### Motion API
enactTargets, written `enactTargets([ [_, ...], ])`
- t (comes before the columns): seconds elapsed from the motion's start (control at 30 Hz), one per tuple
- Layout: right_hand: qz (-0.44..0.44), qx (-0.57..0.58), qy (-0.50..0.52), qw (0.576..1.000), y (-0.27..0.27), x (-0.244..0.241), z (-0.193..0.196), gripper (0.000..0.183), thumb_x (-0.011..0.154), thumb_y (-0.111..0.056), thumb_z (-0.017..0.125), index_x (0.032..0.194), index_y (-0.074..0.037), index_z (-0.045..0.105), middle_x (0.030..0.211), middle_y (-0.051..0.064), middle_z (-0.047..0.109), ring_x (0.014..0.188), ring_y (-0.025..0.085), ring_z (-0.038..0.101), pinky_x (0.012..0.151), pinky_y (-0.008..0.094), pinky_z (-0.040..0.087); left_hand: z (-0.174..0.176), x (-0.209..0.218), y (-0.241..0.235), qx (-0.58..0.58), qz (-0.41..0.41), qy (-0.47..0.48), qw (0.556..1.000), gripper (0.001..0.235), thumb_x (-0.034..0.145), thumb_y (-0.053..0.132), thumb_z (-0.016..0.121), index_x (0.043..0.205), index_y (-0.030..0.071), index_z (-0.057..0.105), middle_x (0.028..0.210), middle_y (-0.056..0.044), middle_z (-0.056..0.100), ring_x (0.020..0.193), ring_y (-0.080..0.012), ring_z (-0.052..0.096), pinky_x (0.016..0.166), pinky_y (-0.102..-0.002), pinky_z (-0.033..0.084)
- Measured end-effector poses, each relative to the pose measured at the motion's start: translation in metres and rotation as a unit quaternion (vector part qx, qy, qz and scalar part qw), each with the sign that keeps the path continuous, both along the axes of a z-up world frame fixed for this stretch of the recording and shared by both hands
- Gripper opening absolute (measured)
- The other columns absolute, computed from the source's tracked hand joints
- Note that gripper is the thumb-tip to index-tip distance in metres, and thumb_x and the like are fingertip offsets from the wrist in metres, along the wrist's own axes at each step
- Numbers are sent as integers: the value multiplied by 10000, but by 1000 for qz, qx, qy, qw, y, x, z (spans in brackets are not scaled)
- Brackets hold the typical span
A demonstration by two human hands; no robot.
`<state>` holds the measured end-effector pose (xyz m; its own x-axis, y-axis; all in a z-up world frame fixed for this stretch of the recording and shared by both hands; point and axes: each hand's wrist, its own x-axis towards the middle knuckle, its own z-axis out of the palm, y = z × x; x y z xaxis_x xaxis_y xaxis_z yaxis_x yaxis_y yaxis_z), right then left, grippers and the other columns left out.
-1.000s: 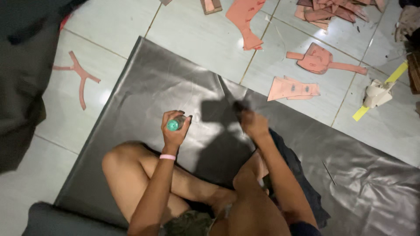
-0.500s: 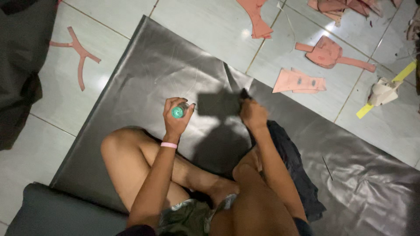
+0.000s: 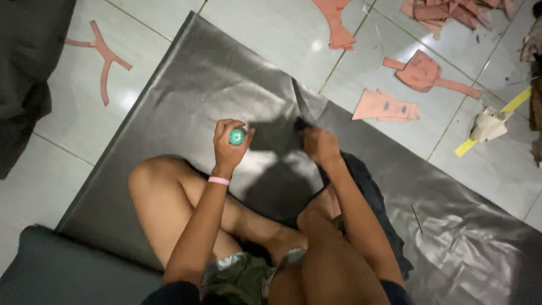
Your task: The person sits on the floor and repeatedly applies liquid from a small bottle onto a dark sheet, then wipes the area with a dark cloth. The person continues this cycle of applying and wiping across different sections of the sheet.
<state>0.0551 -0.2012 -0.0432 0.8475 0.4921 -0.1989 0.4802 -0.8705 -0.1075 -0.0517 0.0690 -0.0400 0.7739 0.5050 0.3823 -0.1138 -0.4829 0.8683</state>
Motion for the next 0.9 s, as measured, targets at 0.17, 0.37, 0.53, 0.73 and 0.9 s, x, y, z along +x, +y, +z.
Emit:
enactTargets([
  [0.17,118,-17,8,993,0,0,11,195,960,-241,559,953,-136,723,1021,127,712,790,363,723,665,494,579,5,4,-2,7,2,-7,1000,316,769,102,913,994,51,697,1053,-117,630,928,-286,660,809,-389,555],
  [0.37,110,18,-11,994,-3,3,7,200,949,-228,593,1015,-89,721,1073,160,711,775,373,720,642,481,581,9,-1,1,-15,-17,7,1000,311,793,113,906,1016,43,701,1071,-114,621,929,-274,663,803,-379,557],
  [0.53,198,-43,10,979,-33,-43,30,164,890,-190,617,977,-109,730,1057,164,712,733,349,733,619,457,597,13,1,1,0,-6,-3,1000,317,794,134,918,1010,43,705,1065,-115,619,936,-277,650,817,-386,547],
  [0.73,173,-57,-39,983,-13,-15,29,127,938,-207,625,939,-113,711,972,121,715,709,318,729,581,443,587,12,5,-1,7,-18,17,1000,334,777,164,923,1003,49,705,1048,-114,616,915,-275,649,797,-380,546],
  [0.9,215,-36,-41,975,-29,-32,31,114,894,-226,638,902,-140,711,921,98,708,770,302,733,609,432,586,8,1,3,-5,-17,15,1000,301,820,133,912,1026,49,710,1061,-100,621,939,-264,655,818,-392,551],
])
